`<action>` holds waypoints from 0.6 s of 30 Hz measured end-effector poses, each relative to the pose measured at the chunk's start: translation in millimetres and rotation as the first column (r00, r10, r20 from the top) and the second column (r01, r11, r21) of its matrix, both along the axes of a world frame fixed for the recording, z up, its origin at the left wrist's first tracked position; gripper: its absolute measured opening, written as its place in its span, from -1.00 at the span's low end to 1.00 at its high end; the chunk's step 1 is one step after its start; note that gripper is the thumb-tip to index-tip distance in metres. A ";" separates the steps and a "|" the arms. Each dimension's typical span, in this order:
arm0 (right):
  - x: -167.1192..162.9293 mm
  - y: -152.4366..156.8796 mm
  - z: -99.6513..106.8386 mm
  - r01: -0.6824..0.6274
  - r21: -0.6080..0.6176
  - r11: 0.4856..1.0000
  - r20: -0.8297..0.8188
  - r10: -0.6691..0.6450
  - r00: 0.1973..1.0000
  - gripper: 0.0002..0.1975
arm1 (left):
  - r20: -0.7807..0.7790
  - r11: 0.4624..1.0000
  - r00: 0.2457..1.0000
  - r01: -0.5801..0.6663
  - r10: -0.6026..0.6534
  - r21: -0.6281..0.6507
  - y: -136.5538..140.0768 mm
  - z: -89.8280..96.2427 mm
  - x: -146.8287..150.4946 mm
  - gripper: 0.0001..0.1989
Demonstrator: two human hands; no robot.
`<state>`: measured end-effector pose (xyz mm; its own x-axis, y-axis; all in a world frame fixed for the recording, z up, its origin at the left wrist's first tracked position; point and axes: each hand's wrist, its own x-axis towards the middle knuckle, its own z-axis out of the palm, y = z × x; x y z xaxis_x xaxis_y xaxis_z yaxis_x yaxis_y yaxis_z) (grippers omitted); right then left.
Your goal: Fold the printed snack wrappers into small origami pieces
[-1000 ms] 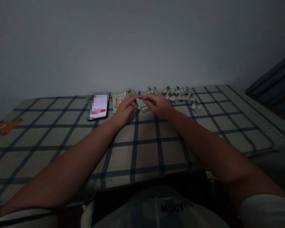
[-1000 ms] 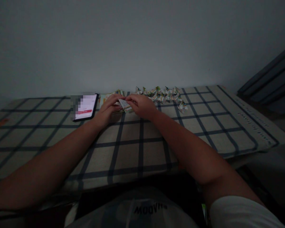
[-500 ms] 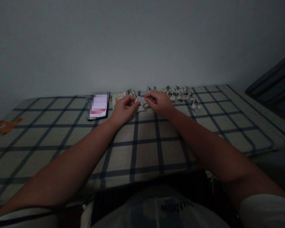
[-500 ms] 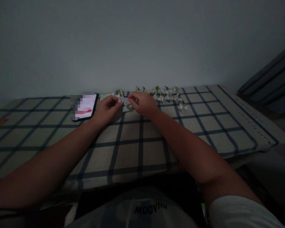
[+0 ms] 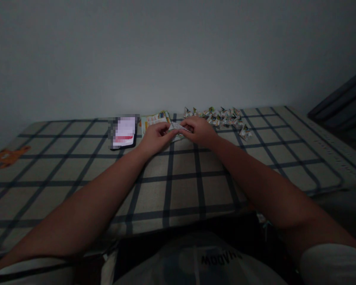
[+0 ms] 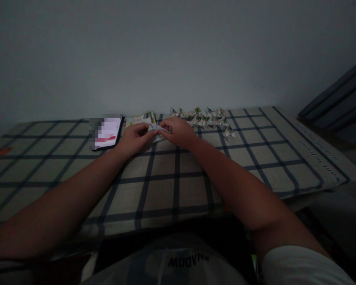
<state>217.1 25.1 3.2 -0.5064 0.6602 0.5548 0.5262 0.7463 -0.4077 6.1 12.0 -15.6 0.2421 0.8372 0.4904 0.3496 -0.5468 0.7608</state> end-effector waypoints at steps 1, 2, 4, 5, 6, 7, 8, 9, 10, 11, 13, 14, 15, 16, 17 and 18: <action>-0.1 -0.1 0.3 -0.002 -0.006 1.000 -0.007 0.002 1.000 -0.74 | -0.023 1.000 1.000 -0.005 0.005 0.012 0.6 -0.2 -0.6 -0.67; -0.3 -0.1 0.6 -0.005 -0.016 1.000 -0.014 0.005 1.000 -0.74 | -0.041 1.000 0.999 -0.015 0.016 0.026 0.9 -0.1 -1.1 -0.65; -0.7 -0.3 1.3 -0.013 -0.042 0.999 -0.026 0.012 1.000 -0.73 | -0.063 0.998 0.997 -0.035 0.038 0.050 0.3 1.2 -1.2 -0.63; -0.8 -0.4 1.7 -0.016 -0.055 0.998 -0.028 0.014 1.000 -0.73 | -0.075 0.997 0.996 -0.044 0.048 0.057 -0.4 2.2 -1.0 -0.63; -1.0 -0.6 2.1 -0.017 -0.066 0.998 -0.023 0.016 1.000 -0.73 | -0.086 0.996 0.995 -0.054 0.059 0.066 -1.4 3.4 -0.7 -0.63; -1.0 -0.7 2.6 -0.018 -0.073 0.997 -0.013 0.017 1.000 -0.74 | -0.102 0.995 0.992 -0.066 0.073 0.076 -2.6 4.7 -0.2 -0.64; -1.1 -0.9 3.0 -0.017 -0.076 0.997 0.001 0.017 1.000 -0.75 | -0.118 0.993 0.989 -0.080 0.090 0.089 -3.8 5.9 0.3 -0.65; -1.2 -1.1 3.4 -0.013 -0.075 0.997 0.016 0.015 1.000 -0.76 | -0.136 0.991 0.985 -0.092 0.105 0.099 -5.0 7.0 0.8 -0.66; -1.3 -1.2 3.6 -0.009 -0.072 0.997 0.029 0.011 1.000 -0.77 | -0.150 0.989 0.982 -0.102 0.118 0.106 -6.1 8.0 1.3 -0.66; -1.6 -1.3 3.8 -0.005 -0.068 0.998 0.038 0.007 0.999 -0.77 | -0.160 0.988 0.979 -0.112 0.129 0.109 -7.0 8.7 1.8 -0.67; -2.3 -1.4 3.6 -0.001 -0.067 0.998 0.040 0.003 0.999 -0.75 | -0.172 0.986 0.974 -0.126 0.144 0.113 -8.4 9.6 2.4 -0.67; -2.7 -1.4 3.2 -0.001 -0.070 0.998 0.036 0.003 0.999 -0.74 | -0.176 0.984 0.973 -0.129 0.149 0.120 -8.7 9.7 2.5 -0.68; -3.1 -1.4 2.7 -0.002 -0.074 0.997 0.030 0.004 1.000 -0.73 | -0.177 0.983 0.973 -0.128 0.150 0.128 -8.9 9.8 2.5 -0.69; -3.5 -1.4 2.2 -0.003 -0.080 0.997 0.022 0.005 1.000 -0.74 | -0.180 0.984 0.973 -0.120 0.143 0.133 -8.8 9.8 2.4 -0.71; -3.7 -1.4 1.7 -0.006 -0.088 0.996 0.015 0.007 1.000 -0.75 | -0.183 0.986 0.975 -0.104 0.127 0.130 -8.6 9.8 2.3 -0.72; -3.9 -1.3 1.2 -0.007 -0.097 0.995 0.009 0.008 1.000 -0.77 | -0.183 0.989 0.977 -0.085 0.105 0.118 -8.4 9.8 2.2 -0.73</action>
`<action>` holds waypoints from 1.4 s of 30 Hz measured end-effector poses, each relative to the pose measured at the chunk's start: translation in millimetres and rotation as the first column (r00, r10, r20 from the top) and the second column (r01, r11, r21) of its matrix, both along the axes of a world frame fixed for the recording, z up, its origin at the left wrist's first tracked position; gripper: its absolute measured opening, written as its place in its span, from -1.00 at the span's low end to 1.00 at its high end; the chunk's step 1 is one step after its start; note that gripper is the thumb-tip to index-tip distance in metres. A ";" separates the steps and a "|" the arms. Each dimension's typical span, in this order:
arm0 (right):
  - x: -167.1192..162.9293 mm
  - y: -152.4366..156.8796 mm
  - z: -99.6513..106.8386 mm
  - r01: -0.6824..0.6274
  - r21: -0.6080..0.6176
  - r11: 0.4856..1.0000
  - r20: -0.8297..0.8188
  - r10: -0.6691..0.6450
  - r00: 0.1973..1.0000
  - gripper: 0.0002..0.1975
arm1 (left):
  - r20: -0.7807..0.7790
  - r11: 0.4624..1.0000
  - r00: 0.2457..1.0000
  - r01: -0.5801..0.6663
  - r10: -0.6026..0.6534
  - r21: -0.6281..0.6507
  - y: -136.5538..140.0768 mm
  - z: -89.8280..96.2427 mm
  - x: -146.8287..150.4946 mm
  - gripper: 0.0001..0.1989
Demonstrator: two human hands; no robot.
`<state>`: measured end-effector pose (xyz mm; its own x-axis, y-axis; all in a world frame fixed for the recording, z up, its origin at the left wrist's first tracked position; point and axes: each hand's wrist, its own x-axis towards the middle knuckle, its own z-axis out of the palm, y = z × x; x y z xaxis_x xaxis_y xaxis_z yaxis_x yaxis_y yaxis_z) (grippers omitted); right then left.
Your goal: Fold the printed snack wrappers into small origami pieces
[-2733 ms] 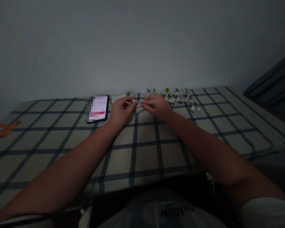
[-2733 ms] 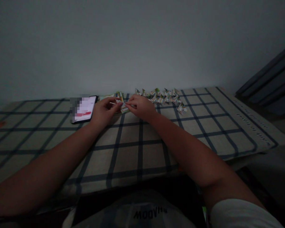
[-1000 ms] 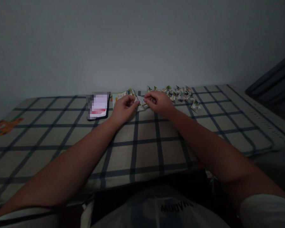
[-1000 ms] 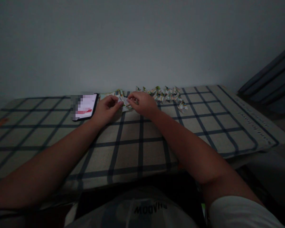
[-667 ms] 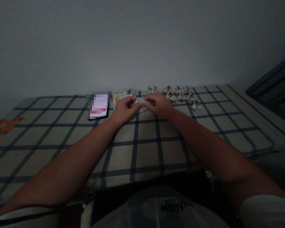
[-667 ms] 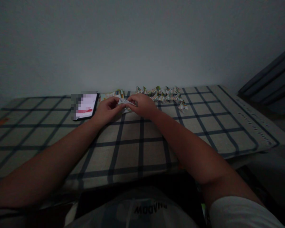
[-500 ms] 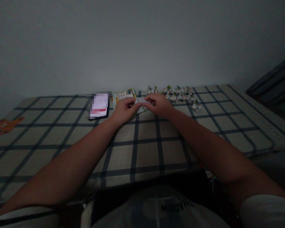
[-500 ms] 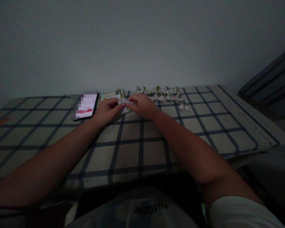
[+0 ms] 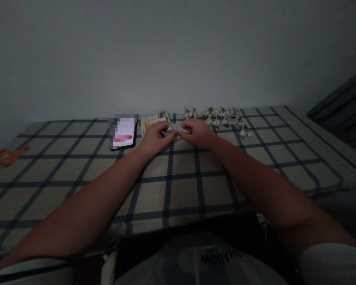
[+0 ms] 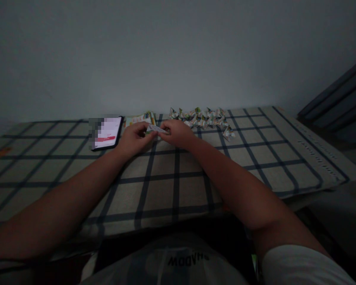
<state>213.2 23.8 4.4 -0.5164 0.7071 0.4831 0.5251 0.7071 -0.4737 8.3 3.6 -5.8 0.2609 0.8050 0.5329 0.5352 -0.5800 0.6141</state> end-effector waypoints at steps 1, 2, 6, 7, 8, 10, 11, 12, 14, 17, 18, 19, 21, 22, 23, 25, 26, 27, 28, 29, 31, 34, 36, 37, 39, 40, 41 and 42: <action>0.0 0.1 -0.3 0.002 -0.009 1.000 -0.006 -0.002 1.000 -0.79 | 0.006 1.000 1.000 0.018 -0.018 -0.017 0.2 0.1 -0.1 -0.72; 0.2 0.1 -0.6 0.005 -0.016 1.000 -0.010 -0.005 1.000 -0.80 | 0.015 0.999 1.000 0.028 -0.028 -0.035 0.2 0.1 -0.2 -0.72; 1.6 0.2 -0.5 0.020 -0.012 1.000 -0.024 -0.020 1.000 -0.78 | 0.025 0.999 0.999 -0.019 0.020 -0.049 0.4 0.0 -0.7 -0.69; 2.0 0.1 -0.5 0.016 -0.009 1.000 -0.022 -0.017 1.000 -0.78 | 0.017 0.998 0.999 -0.042 0.043 -0.039 0.6 -0.3 -1.0 -0.69; 2.4 0.0 -0.5 0.008 -0.012 1.000 -0.019 -0.008 1.000 -0.78 | 0.006 0.998 0.998 -0.064 0.064 -0.027 1.1 -0.7 -1.4 -0.69; 3.1 0.0 -0.8 -0.004 -0.020 1.000 -0.017 0.004 1.000 -0.77 | -0.001 0.996 0.996 -0.092 0.092 -0.005 2.2 -1.6 -2.1 -0.68; 3.4 0.2 -1.0 -0.003 -0.022 1.000 -0.016 0.002 1.000 -0.76 | 0.001 0.995 0.995 -0.098 0.098 -0.001 2.8 -1.9 -2.3 -0.67; 3.7 0.5 -1.3 0.004 -0.024 1.000 -0.015 -0.004 1.000 -0.75 | 0.004 0.995 0.995 -0.101 0.101 -0.003 3.1 -2.1 -2.4 -0.66; 4.4 1.7 -2.1 0.028 -0.023 0.999 -0.007 -0.029 1.000 -0.74 | 0.006 0.994 0.994 -0.108 0.108 -0.019 3.2 -2.0 -2.3 -0.63; 5.9 4.3 -3.3 0.042 -0.031 0.999 0.007 -0.042 0.999 -0.75 | 0.014 0.992 0.993 -0.112 0.113 -0.050 2.1 -1.0 -1.6 -0.60; 6.3 5.1 -3.6 0.040 -0.036 0.999 0.005 -0.040 0.999 -0.74 | 0.021 0.992 0.994 -0.108 0.109 -0.062 1.7 -0.6 -1.3 -0.60; 6.6 5.6 -3.8 0.035 -0.041 0.999 0.000 -0.035 0.999 -0.74 | 0.028 0.992 0.994 -0.101 0.103 -0.075 1.4 -0.4 -1.2 -0.61; 6.6 5.6 -3.9 0.029 -0.044 0.999 -0.020 -0.029 0.999 -0.75 | 0.041 0.991 0.995 -0.089 0.094 -0.097 1.3 -0.2 -1.1 -0.61; 6.1 5.1 -3.7 0.029 -0.038 0.999 -0.031 -0.030 0.999 -0.75 | 0.047 0.991 0.995 -0.085 0.090 -0.105 1.5 -0.3 -1.2 -0.60; 5.5 4.4 -3.3 0.032 -0.028 0.999 -0.039 -0.033 0.999 -0.76 | 0.054 0.990 0.995 -0.081 0.088 -0.111 1.6 -0.5 -1.2 -0.59; 4.1 2.7 -2.4 0.043 -0.004 0.999 -0.048 -0.043 0.998 -0.77 | 0.065 0.990 0.995 -0.074 0.082 -0.122 1.9 -1.0 -1.3 -0.58; 3.5 1.9 -1.9 0.049 0.005 0.999 -0.048 -0.049 0.998 -0.77 | 0.069 0.989 0.994 -0.071 0.080 -0.127 1.9 -1.3 -1.3 -0.58; 3.0 1.3 -1.4 0.054 0.011 0.998 -0.048 -0.054 0.997 -0.76 | 0.071 0.989 0.994 -0.070 0.080 -0.133 1.7 -1.4 -1.2 -0.58; 2.7 0.9 -0.9 0.060 0.017 0.998 -0.049 -0.060 0.997 -0.76 | 0.071 0.988 0.994 -0.071 0.082 -0.138 1.4 -1.4 -1.0 -0.58; 2.7 0.7 -0.5 0.065 0.021 0.998 -0.049 -0.064 0.997 -0.75 | 0.071 0.987 0.994 -0.075 0.086 -0.141 0.9 -1.2 -0.7 -0.57; 3.0 0.7 0.1 0.068 0.021 0.997 -0.047 -0.067 0.997 -0.76 | 0.075 0.986 0.993 -0.081 0.092 -0.143 -0.6 -0.3 0.1 -0.58; 3.6 0.3 0.7 0.039 0.007 0.999 -0.040 -0.039 0.998 -0.76 | 0.090 0.990 0.994 -0.054 0.066 -0.132 -3.1 2.3 0.9 -0.56; 3.4 -0.6 0.7 0.001 -0.010 1.000 -0.034 -0.001 0.999 -0.75 | 0.098 0.993 0.994 -0.032 0.043 -0.117 -4.2 3.9 0.8 -0.54; 3.1 -1.1 0.6 -0.017 -0.018 1.000 -0.033 0.016 0.999 -0.75 | 0.103 0.993 0.994 -0.028 0.040 -0.112 -4.3 4.4 0.6 -0.52; 2.5 -1.9 -0.1 -0.041 -0.027 0.999 -0.048 0.039 0.998 -0.73 | 0.137 0.992 0.989 -0.029 0.046 -0.121 -3.3 4.3 0.1 -0.52; 2.4 -2.0 -0.5 -0.047 -0.023 0.999 -0.069 0.046 0.997 -0.72 | 0.176 0.990 0.983 -0.024 0.048 -0.138 -2.2 3.8 0.0 -0.54; 2.5 -1.8 -1.1 -0.053 -0.013 0.999 -0.099 0.051 0.994 -0.69 | 0.228 0.986 0.972 -0.007 0.045 -0.165 -0.6 2.9 0.0 -0.57; 2.7 -1.3 -1.7 -0.060 0.004 0.998 -0.134 0.060 0.989 -0.65 | 0.297 0.980 0.954 0.022 0.039 -0.200 1.1 1.9 0.2 -0.60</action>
